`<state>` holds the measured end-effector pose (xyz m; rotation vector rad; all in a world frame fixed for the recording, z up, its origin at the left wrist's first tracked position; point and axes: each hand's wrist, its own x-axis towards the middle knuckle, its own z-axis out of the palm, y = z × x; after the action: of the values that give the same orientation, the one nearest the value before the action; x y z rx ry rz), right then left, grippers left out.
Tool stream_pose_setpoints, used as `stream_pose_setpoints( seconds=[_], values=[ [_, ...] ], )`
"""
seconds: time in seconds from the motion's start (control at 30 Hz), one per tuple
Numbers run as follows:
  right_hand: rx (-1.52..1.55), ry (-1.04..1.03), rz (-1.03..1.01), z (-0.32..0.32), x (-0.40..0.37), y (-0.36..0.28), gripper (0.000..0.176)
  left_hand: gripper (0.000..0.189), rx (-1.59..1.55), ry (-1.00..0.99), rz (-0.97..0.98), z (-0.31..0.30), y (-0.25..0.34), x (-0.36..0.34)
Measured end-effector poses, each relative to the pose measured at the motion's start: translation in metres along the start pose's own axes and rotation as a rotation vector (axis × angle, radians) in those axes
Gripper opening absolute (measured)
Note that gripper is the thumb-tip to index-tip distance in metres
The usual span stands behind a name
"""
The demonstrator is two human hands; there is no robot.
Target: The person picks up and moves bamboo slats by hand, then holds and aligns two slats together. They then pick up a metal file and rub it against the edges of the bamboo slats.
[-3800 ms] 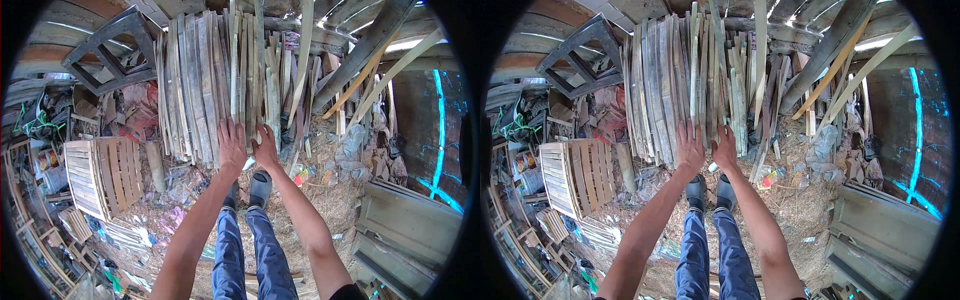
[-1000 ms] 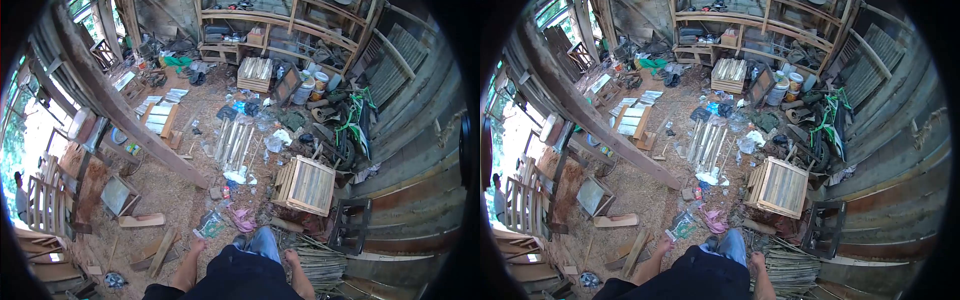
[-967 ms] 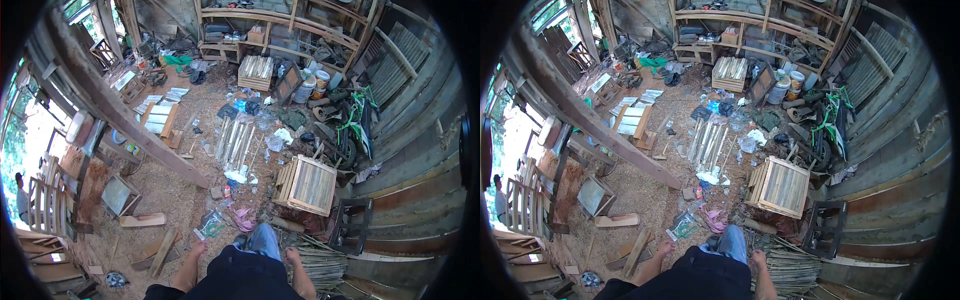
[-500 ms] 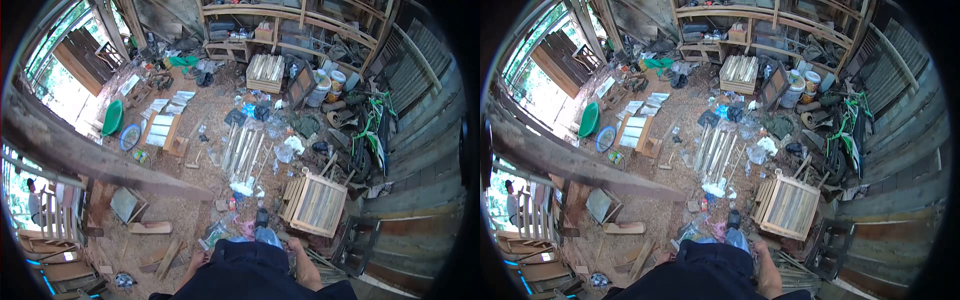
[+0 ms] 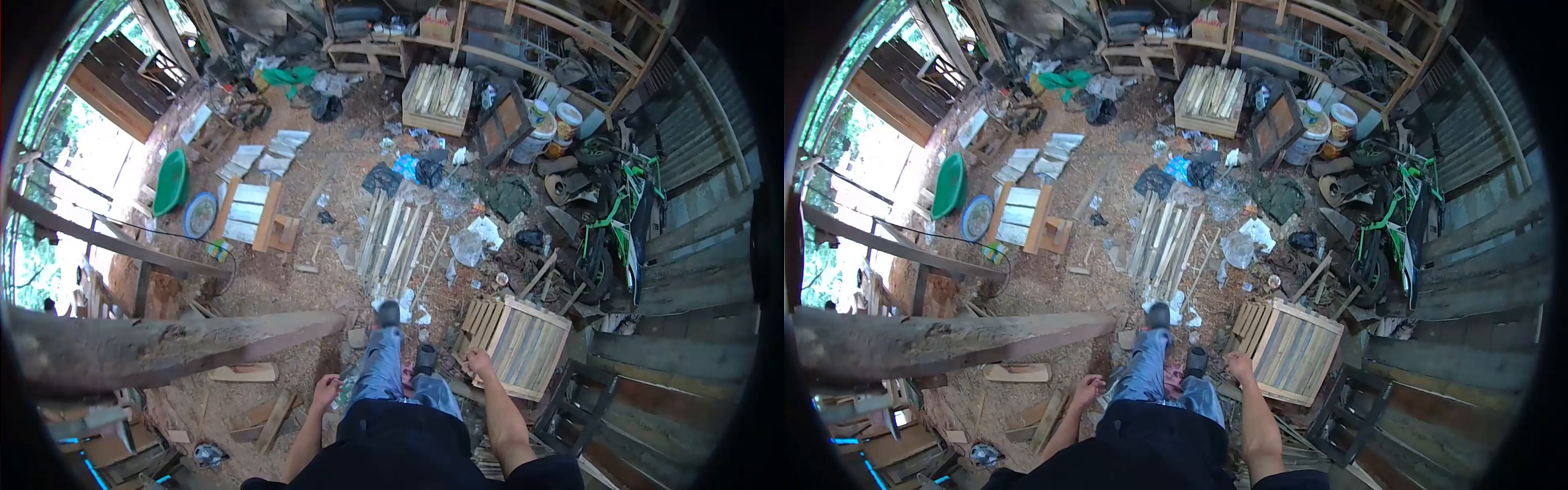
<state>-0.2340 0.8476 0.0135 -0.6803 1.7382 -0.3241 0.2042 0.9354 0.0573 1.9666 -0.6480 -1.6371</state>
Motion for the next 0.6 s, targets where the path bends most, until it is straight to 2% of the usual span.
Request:
stream_pose_setpoints(
  seconds=[0.03,0.07,0.13,0.2,0.27,0.33,0.4,0.43,0.47,0.53,0.6],
  values=[
    [-0.009,0.001,0.029,0.004,0.000,0.007,0.018,0.024,0.099,0.029,-0.120,0.000,0.004,-0.001],
    [-0.014,-0.015,0.064,0.011,0.001,0.016,0.018,0.024,0.101,0.017,-0.144,-0.005,-0.011,0.007],
    [-0.016,-0.036,0.116,0.021,0.009,0.007,0.018,0.025,0.217,-0.078,-0.331,-0.017,-0.026,0.023],
    [-0.066,-0.069,0.155,0.027,0.007,-0.002,0.018,0.025,0.208,-0.079,-0.410,-0.022,-0.029,0.038],
    [0.042,-0.010,0.229,0.033,0.017,-0.003,0.022,0.026,0.175,-0.069,-0.488,-0.016,-0.027,0.063],
    [-0.036,0.015,0.266,0.038,0.034,-0.022,0.028,0.027,0.209,-0.083,-0.376,-0.009,0.001,0.094],
    [-0.010,0.085,0.107,0.048,0.061,-0.021,0.026,0.028,0.130,0.001,-0.188,0.007,0.033,0.134],
    [-0.079,0.063,0.036,0.050,0.079,-0.023,0.025,0.025,0.077,-0.037,-0.185,0.008,0.049,0.164],
    [-0.077,0.045,0.075,0.057,0.087,-0.027,0.025,0.021,0.025,-0.075,-0.195,0.011,0.062,0.188],
    [0.019,0.036,0.132,0.068,0.131,-0.047,0.023,0.027,-0.045,0.022,-0.106,0.042,0.135,0.221],
    [-0.032,-0.035,0.026,0.084,0.184,-0.027,0.025,0.024,-0.014,0.010,-0.058,0.051,0.134,0.280]
  ],
)
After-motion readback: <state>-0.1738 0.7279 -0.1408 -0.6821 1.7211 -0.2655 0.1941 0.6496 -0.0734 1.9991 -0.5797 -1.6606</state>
